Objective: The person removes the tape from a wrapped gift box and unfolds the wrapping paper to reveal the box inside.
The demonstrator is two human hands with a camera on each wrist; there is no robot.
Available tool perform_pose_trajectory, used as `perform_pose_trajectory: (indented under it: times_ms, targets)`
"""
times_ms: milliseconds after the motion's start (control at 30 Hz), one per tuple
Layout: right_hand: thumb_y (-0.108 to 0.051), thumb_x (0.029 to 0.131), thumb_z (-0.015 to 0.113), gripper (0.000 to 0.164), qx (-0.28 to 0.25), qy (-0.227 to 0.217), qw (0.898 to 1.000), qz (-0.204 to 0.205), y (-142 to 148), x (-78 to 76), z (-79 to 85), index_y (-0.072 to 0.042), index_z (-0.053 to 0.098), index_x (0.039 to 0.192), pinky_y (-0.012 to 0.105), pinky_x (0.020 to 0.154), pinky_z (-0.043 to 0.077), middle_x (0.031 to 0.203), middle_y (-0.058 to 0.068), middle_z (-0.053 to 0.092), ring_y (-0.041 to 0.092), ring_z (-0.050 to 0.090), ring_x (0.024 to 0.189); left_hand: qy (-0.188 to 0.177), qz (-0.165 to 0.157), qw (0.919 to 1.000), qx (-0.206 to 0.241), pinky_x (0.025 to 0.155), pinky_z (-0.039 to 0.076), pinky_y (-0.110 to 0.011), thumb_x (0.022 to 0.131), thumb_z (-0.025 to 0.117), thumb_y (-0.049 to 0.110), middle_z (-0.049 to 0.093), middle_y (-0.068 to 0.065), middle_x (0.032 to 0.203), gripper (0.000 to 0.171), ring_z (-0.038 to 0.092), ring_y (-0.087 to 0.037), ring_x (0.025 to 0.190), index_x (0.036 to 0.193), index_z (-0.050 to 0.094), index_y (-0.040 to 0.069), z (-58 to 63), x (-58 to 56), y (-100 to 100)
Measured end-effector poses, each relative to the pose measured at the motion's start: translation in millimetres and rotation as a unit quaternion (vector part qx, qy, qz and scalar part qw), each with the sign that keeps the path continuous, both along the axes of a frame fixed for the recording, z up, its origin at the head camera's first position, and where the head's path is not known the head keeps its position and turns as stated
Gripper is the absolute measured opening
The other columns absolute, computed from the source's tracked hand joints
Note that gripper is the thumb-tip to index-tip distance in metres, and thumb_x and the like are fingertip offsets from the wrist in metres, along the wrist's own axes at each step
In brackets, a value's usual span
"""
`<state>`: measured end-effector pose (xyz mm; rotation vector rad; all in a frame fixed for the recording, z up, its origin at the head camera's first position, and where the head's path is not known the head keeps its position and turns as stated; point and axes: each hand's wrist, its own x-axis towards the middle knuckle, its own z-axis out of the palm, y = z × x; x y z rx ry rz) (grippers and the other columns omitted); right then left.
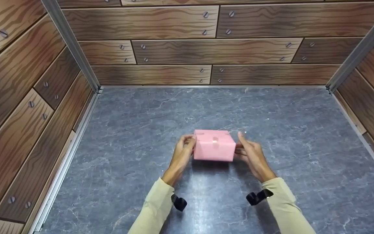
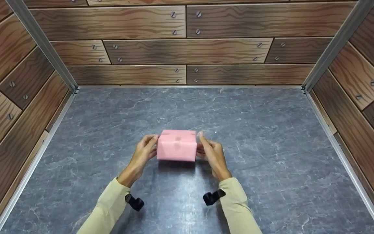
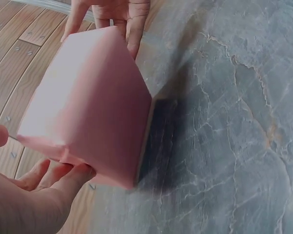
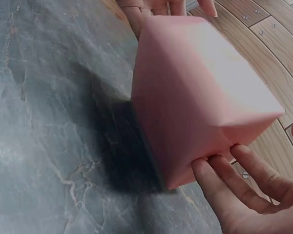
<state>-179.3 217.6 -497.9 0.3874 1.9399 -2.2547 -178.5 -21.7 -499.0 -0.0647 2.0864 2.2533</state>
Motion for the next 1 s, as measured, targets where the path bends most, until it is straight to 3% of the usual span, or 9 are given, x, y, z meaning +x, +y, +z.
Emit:
perform_pose_trajectory:
  times_ms: [133, 333, 500, 633, 800, 1000]
  targets:
    - [-0.04, 0.098, 0.067, 0.054, 0.008, 0.0, 1.0, 0.013, 1.0, 2.5, -5.8, 0.013, 0.062, 0.109, 0.037, 0.088, 0.059, 0.1, 0.015, 0.07, 0.022, 0.072, 0.091, 0.003, 0.013, 0.9985, -0.052, 0.084, 0.053, -0.037, 0.099, 0.061, 0.031, 0.059, -0.013, 0.108, 0.039, 0.059, -0.021, 0.093, 0.125, 0.057, 0.002, -3.5, 2.4, 0.4]
    - [-0.024, 0.089, 0.08, 0.025, 0.043, -0.002, 0.999, 0.029, 2.6, 6.8, -13.9, -0.001, 0.071, 0.083, 0.027, 0.08, 0.059, 0.094, 0.005, 0.068, 0.013, 0.068, 0.084, 0.007, 0.008, 0.9946, -0.104, 0.08, 0.052, -0.035, 0.093, 0.068, 0.034, 0.062, -0.013, 0.104, 0.04, 0.065, -0.023, 0.092, 0.121, 0.058, 0.008, -12.2, 7.2, 1.0]
    - [-0.019, 0.081, 0.087, 0.02, 0.113, 0.005, 0.993, 0.034, 4.0, 8.9, -18.4, -0.003, 0.075, 0.085, 0.017, 0.061, 0.049, 0.089, 0.002, 0.068, 0.006, 0.058, 0.069, 0.022, -0.004, 0.9935, -0.111, 0.077, 0.054, -0.033, 0.089, 0.073, 0.024, 0.061, -0.013, 0.099, 0.039, 0.066, -0.022, 0.087, 0.119, 0.056, 0.006, -18.9, 8.8, 1.3]
    - [-0.018, 0.08, 0.087, 0.022, 0.136, 0.012, 0.99, 0.033, 4.2, 9.1, -21.5, -0.001, 0.075, 0.086, 0.019, 0.064, 0.049, 0.098, 0.006, 0.068, 0.01, 0.059, 0.079, 0.033, -0.017, 0.992, -0.121, 0.075, 0.053, -0.03, 0.085, 0.077, 0.013, 0.06, -0.012, 0.096, 0.039, 0.062, -0.02, 0.083, 0.116, 0.056, 0.005, -23.0, 9.8, 1.5]
    - [-0.018, 0.08, 0.087, 0.021, 0.141, 0.013, 0.989, 0.037, 6.0, 8.8, -26.5, -0.001, 0.075, 0.083, 0.021, 0.065, 0.05, 0.102, 0.01, 0.069, 0.014, 0.06, 0.081, 0.051, -0.025, 0.9888, -0.138, 0.085, 0.055, -0.036, 0.079, 0.079, 0.003, 0.06, -0.014, 0.1, 0.04, 0.062, -0.022, 0.09, 0.113, 0.058, 0.004, -24.7, 11.2, 2.6]
    - [-0.021, 0.08, 0.087, 0.024, 0.152, 0.01, 0.988, 0.037, 8.3, 8.5, -30.3, -0.001, 0.075, 0.085, 0.021, 0.065, 0.05, 0.103, 0.009, 0.069, 0.013, 0.06, 0.082, 0.052, -0.038, 0.9854, -0.157, 0.099, 0.053, -0.04, 0.083, 0.08, 0.005, 0.053, -0.015, 0.113, 0.036, 0.06, -0.027, 0.105, 0.112, 0.059, 0.007, -24.0, 12.4, 4.1]
